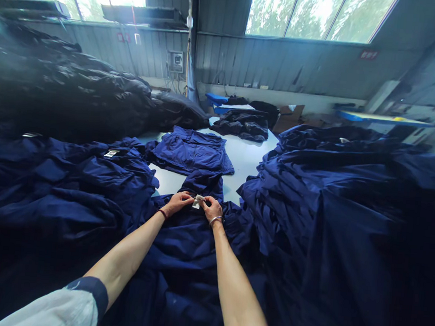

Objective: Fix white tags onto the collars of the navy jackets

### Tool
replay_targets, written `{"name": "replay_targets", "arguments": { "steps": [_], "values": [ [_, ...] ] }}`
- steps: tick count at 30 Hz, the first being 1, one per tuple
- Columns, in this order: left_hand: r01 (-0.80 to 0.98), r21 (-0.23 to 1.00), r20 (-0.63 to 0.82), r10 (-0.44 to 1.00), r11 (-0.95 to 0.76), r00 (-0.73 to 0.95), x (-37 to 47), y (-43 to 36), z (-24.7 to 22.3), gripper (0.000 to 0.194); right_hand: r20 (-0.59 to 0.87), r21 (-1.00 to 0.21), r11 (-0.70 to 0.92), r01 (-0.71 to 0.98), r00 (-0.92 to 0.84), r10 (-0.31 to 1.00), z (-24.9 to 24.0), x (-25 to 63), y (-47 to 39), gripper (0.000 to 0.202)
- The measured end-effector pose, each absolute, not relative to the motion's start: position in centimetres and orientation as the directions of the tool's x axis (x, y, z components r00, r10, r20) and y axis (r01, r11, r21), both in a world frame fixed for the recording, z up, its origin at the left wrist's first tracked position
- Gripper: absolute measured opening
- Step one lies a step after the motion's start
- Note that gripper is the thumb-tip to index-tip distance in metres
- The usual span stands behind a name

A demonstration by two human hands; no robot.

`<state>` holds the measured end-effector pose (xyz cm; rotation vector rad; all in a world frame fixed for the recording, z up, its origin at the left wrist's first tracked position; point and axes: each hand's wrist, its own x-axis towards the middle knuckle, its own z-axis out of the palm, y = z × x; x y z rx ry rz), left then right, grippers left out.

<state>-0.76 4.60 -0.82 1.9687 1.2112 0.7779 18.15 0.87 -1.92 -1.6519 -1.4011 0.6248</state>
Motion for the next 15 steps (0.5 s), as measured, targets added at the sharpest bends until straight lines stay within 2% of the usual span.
{"name": "replay_targets", "arguments": {
  "steps": [9, 15],
  "values": [
    [0.507, 0.796, 0.135, 0.913, -0.331, 0.384, -0.64, 4.48, -0.61, 0.03, 0.138, -0.833, -0.058, 0.55, 0.307, 0.942, -2.01, 17.86, 1.04, 0.042],
    [0.415, 0.841, 0.172, 0.898, -0.348, 0.405, -0.7, 4.39, -0.58, 0.025, 0.146, -0.826, -0.066, 0.559, 0.326, 0.934, -2.49, 17.93, 1.38, 0.056]
  ]
}}
